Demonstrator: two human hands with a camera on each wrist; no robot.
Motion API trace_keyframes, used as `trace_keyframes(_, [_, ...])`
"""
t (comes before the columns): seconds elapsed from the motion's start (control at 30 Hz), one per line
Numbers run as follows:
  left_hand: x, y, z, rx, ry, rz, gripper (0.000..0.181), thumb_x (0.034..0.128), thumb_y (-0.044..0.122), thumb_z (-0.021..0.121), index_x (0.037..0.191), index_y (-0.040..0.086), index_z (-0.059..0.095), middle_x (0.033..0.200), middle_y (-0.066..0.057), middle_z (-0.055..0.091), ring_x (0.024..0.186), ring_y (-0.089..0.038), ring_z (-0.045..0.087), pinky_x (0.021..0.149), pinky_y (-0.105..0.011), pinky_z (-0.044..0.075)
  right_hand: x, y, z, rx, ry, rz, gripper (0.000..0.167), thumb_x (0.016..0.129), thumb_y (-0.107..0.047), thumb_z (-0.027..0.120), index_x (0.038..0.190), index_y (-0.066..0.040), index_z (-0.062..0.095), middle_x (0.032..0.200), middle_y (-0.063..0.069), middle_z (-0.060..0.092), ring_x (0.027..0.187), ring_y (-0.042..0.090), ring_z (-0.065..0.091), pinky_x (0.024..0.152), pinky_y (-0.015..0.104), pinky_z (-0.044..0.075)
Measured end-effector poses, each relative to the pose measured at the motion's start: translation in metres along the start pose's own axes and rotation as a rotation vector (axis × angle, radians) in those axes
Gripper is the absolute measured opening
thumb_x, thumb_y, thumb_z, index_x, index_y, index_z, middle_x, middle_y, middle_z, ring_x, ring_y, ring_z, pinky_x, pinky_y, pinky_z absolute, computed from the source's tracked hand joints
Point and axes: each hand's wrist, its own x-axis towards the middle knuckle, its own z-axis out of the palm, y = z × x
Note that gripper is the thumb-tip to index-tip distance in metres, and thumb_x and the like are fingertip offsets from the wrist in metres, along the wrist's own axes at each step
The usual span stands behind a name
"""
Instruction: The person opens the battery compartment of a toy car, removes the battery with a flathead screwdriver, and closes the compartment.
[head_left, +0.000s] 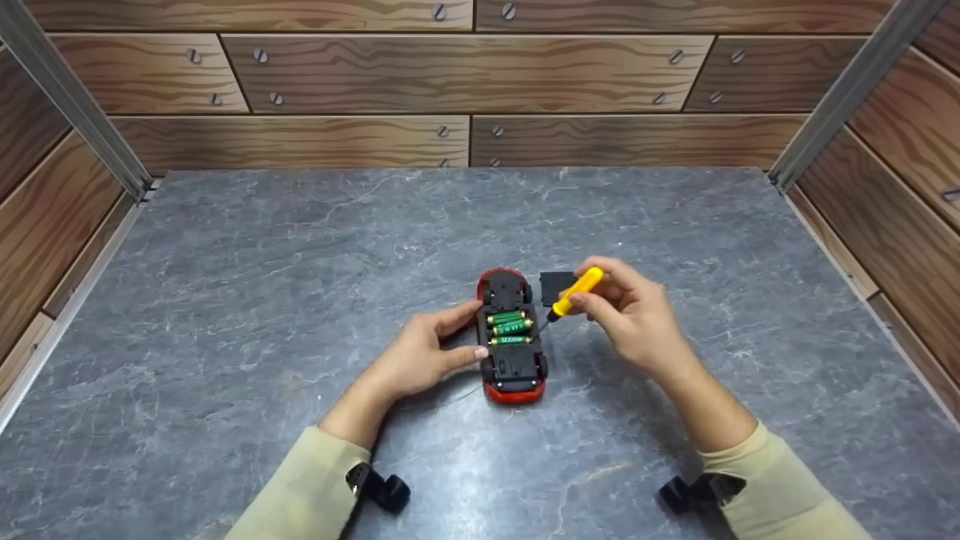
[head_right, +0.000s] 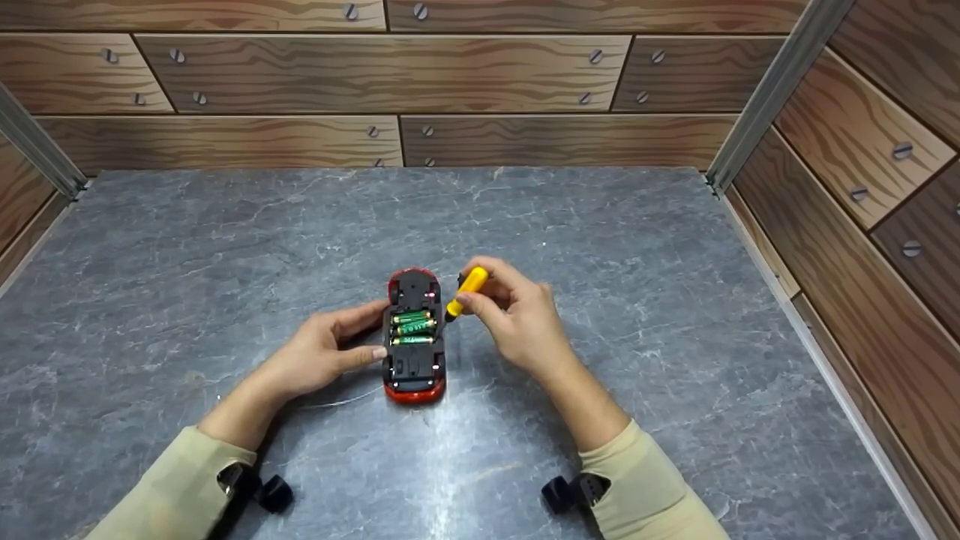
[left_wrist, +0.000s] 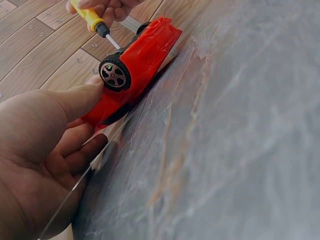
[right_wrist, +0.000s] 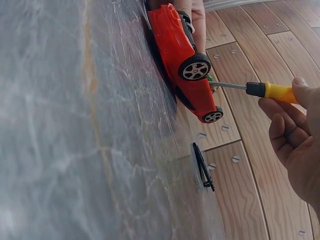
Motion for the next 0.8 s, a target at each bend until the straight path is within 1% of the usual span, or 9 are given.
trace_keyframes(0.17, [0.000,0.001,0.000,0.005,0.000,-0.015,0.073,0.0947,0.020,0.082,0.158,0.006,0.048,0.162,-0.009,0.047,0.150,-0.018,0.044,0.126,-0.035,0.029,0.000,-0.002,0.001,-0.026,0.007,0.022,0.025,0.097,0.009,0.071,0.120,0.008,0.062,0.097,0.016,0.080,0.079,0.023,0.078,0.063,0.023,0.059])
trace_keyframes(0.27, [0.001,0.002,0.000,0.006,0.000,-0.016,0.073,0.0947,0.020,0.082,0.158,0.006,0.048,0.162,-0.010,0.046,0.150,-0.019,0.043,0.126,-0.036,0.029,0.000,-0.004,0.003,-0.043,0.003,0.040,0.025,0.097,0.007,0.071,0.121,0.005,0.063,0.097,0.014,0.080,0.082,0.023,0.078,0.068,0.027,0.063])
trace_keyframes(0.37, [0.001,0.002,0.001,0.007,0.000,-0.017,0.073,0.0947,0.019,0.082,0.158,0.005,0.048,0.162,-0.010,0.046,0.150,-0.019,0.043,0.126,-0.035,0.029,0.001,-0.008,0.004,-0.065,-0.002,0.059,0.024,0.097,0.004,0.072,0.120,0.002,0.065,0.097,0.014,0.079,0.083,0.022,0.078,0.071,0.030,0.065])
trace_keyframes(0.57, [0.001,0.002,0.001,0.013,0.002,-0.016,0.073,0.0945,0.019,0.082,0.158,0.006,0.048,0.162,-0.009,0.047,0.150,-0.019,0.043,0.126,-0.036,0.029,0.006,-0.015,0.006,-0.127,-0.024,0.095,0.020,0.097,0.000,0.074,0.116,-0.004,0.067,0.097,0.012,0.080,0.083,0.025,0.078,0.071,0.030,0.065])
trace_keyframes(0.7, [0.001,0.002,0.001,0.020,0.002,-0.019,0.074,0.0942,0.021,0.082,0.158,0.007,0.048,0.162,-0.009,0.046,0.151,-0.020,0.043,0.126,-0.036,0.028,0.008,-0.019,0.006,-0.134,-0.044,0.105,0.021,0.097,0.000,0.075,0.116,-0.004,0.068,0.097,0.012,0.080,0.084,0.026,0.078,0.073,0.032,0.065])
trace_keyframes(0.8, [0.000,0.001,0.001,0.016,0.004,-0.014,0.074,0.0944,0.021,0.082,0.158,0.007,0.048,0.162,-0.009,0.046,0.151,-0.020,0.043,0.127,-0.037,0.028,0.008,-0.022,0.007,-0.142,-0.057,0.115,0.020,0.097,-0.002,0.076,0.116,-0.005,0.068,0.097,0.012,0.080,0.084,0.025,0.078,0.071,0.030,0.065])
